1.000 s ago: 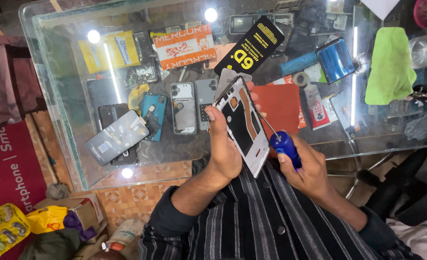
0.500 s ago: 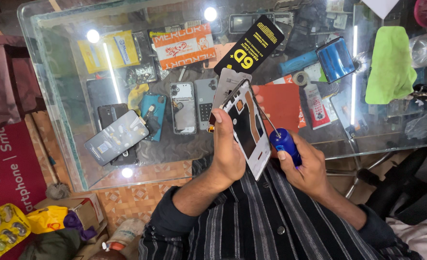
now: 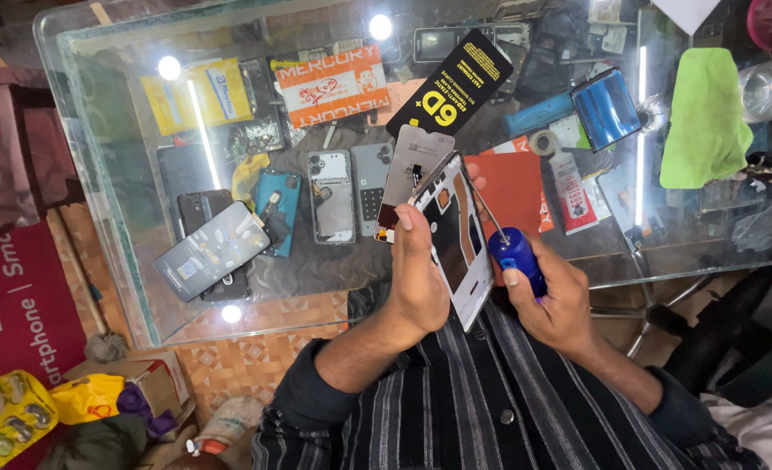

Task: The person pries open a smartphone, removes its back cover and battery, and uses a screwdriver to unscrew components from the phone frame. They apply liquid from a small bottle onto the frame, scrape old adhesive from it with a tool, and wipe the frame while holding the phone over a red mat on the counter.

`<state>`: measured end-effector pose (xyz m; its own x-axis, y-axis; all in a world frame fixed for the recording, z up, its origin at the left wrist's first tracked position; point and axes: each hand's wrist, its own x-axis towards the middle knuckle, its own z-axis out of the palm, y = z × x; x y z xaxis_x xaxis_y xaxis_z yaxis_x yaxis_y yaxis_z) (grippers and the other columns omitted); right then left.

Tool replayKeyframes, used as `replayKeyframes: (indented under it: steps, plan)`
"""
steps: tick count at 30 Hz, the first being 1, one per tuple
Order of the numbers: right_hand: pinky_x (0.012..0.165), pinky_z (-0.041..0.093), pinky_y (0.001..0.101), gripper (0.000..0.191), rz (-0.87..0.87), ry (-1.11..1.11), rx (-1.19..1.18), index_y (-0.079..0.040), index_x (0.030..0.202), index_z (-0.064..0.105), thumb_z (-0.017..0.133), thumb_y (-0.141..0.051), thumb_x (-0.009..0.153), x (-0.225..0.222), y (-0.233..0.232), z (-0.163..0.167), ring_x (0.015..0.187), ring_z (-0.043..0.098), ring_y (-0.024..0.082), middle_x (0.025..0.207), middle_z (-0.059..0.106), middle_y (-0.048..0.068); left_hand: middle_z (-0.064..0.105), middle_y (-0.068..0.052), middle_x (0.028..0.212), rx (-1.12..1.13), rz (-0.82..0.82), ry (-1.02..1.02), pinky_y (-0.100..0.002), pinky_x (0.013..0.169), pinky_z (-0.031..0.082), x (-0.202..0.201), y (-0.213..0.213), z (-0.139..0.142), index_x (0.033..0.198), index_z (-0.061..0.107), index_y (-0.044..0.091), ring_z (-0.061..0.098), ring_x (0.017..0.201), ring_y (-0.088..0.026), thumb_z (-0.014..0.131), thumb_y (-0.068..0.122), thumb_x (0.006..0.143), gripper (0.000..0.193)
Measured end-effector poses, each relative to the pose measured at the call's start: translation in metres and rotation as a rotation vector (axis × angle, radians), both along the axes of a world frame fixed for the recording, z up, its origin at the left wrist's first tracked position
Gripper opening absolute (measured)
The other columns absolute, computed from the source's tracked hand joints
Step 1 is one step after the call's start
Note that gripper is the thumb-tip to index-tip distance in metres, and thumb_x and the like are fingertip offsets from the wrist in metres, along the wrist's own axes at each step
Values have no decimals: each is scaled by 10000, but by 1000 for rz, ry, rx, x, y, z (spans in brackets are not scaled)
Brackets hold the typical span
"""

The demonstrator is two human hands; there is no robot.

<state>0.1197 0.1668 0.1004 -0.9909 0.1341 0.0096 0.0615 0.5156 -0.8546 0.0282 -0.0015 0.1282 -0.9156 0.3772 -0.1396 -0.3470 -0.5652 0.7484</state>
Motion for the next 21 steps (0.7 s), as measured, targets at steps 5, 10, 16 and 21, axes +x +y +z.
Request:
replayKeyframes:
  steps: [5, 10, 16, 21]
  plan:
    - [750, 551, 294, 356, 3, 31, -36, 39, 1313, 595, 620, -144, 1010, -3, -1, 2, 805, 708, 151, 917, 714, 112, 537, -124, 1417, 22, -43, -29, -381, 1100, 467, 4, 1, -1, 1557, 381, -54, 548, 1244, -200, 288, 595, 1119, 789]
    - [707, 542, 275, 339, -12, -8, -60, 37, 1299, 602, 614, -142, 1011, -5, -2, 7, 754, 685, 124, 864, 705, 84, 556, -136, 1298, 61, -81, 2, -377, 976, 518, 6, 0, 0, 1561, 383, -42, 579, 1134, -215, 301, 617, 1130, 792]
    - [737, 549, 285, 364, -15, 1, -39, 41, 1313, 597, 620, -149, 1003, -5, 0, 7, 787, 708, 161, 908, 711, 115, 525, -120, 1364, 157, -78, -53, -398, 1040, 497, 5, 2, -2, 1586, 372, -34, 551, 1205, -211, 335, 639, 1100, 831]
    - [798, 558, 331, 389, -25, 15, 70, 46, 1316, 598, 652, -148, 983, -3, 7, 6, 868, 737, 254, 1009, 716, 180, 504, -76, 1498, 126, -35, -17, -389, 1172, 420, 3, 0, -1, 1605, 352, -13, 526, 1299, -187, 326, 676, 1077, 868]
